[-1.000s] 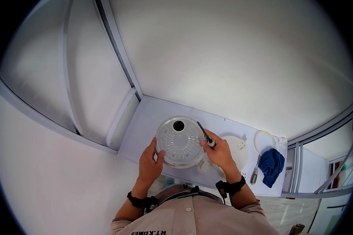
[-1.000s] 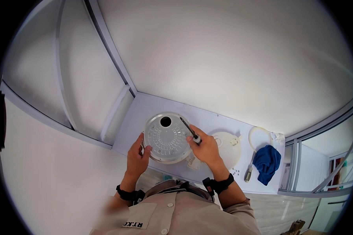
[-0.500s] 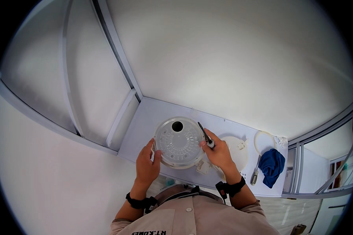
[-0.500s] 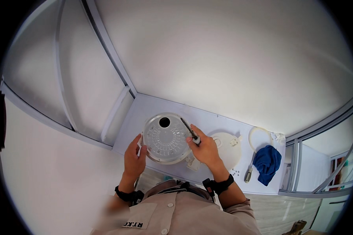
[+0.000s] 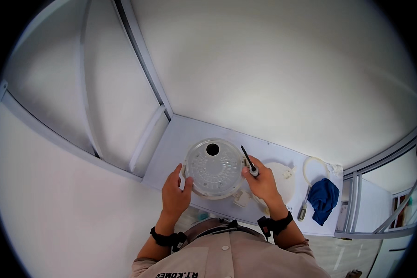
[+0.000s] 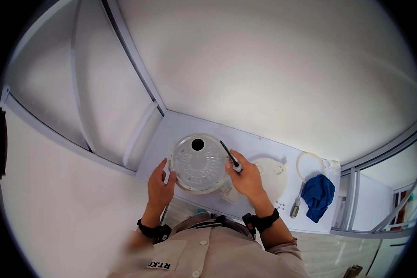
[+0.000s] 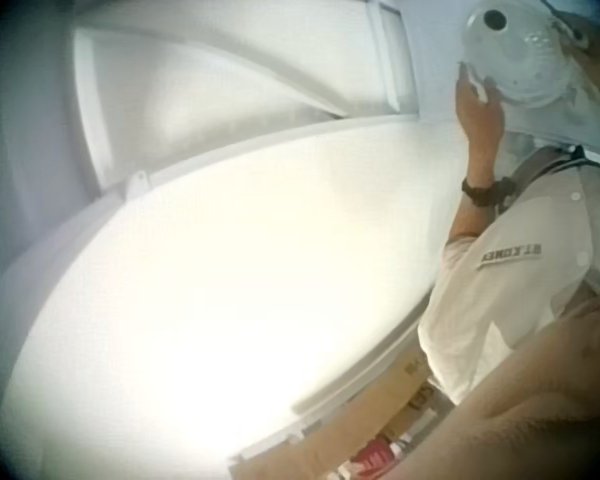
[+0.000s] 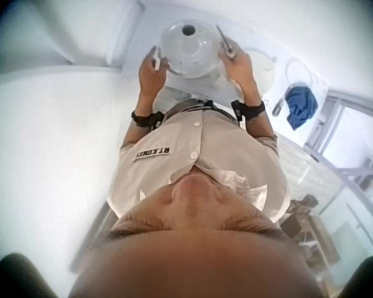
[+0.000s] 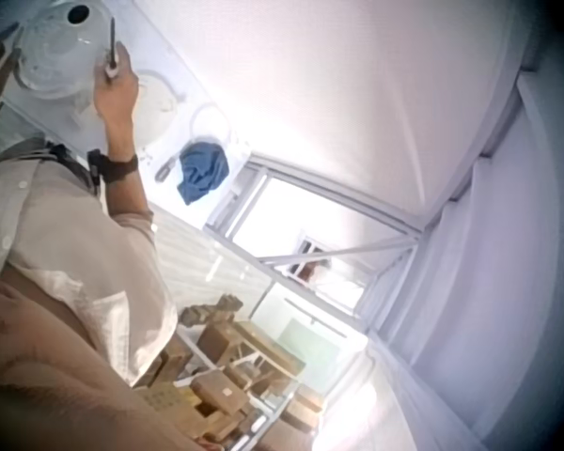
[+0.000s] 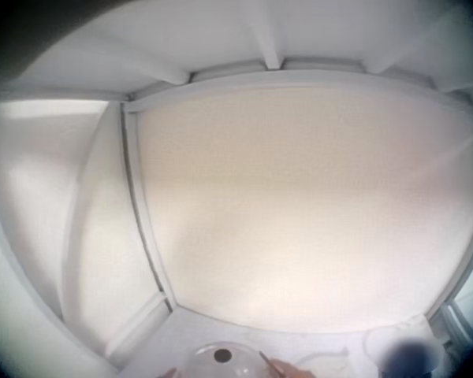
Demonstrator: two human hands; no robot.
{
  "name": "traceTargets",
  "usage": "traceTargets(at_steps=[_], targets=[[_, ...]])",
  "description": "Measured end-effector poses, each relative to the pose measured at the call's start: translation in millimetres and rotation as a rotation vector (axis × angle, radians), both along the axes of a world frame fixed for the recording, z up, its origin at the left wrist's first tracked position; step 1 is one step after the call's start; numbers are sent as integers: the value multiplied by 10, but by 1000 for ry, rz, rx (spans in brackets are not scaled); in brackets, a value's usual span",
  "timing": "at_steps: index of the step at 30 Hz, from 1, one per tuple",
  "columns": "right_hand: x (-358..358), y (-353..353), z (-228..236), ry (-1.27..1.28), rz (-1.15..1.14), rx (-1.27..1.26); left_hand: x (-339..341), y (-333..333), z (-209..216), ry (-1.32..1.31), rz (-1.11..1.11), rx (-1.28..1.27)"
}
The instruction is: The person assembles a white plastic appliance by attaching a circular base to a cylindrical body. They use a screwdriver to tighten screws on the base, then place the assembled unit into a larger container.
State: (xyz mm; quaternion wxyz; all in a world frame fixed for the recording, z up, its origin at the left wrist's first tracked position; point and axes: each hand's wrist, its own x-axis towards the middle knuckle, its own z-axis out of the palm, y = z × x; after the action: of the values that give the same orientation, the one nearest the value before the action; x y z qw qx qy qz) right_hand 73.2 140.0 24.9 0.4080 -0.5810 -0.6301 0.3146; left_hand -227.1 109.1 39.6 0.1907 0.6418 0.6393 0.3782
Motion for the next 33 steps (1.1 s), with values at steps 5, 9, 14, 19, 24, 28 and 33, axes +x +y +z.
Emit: traceTargets(at_steps=[5, 9, 14, 19, 24, 28, 33], targets=[[7, -15, -16, -16, -4, -14, 5, -22, 77, -51, -25, 51], [0, -77, 203, 5, -48, -57, 34, -22, 243, -124, -117, 154], [68, -187, 343, 29, -82, -42, 65, -42, 303, -414, -274, -137], [154, -297, 382, 68, -70, -43, 300, -59, 444, -551, -258, -348], [210, -388, 350, 127, -81, 19, 478, -31, 517, -435, -321, -304], [268, -468, 452, 157, -29, -67, 529, 40, 379, -353, -369, -301], [365, -559, 490, 59, 61, -126, 636, 17, 335, -328, -414, -180]])
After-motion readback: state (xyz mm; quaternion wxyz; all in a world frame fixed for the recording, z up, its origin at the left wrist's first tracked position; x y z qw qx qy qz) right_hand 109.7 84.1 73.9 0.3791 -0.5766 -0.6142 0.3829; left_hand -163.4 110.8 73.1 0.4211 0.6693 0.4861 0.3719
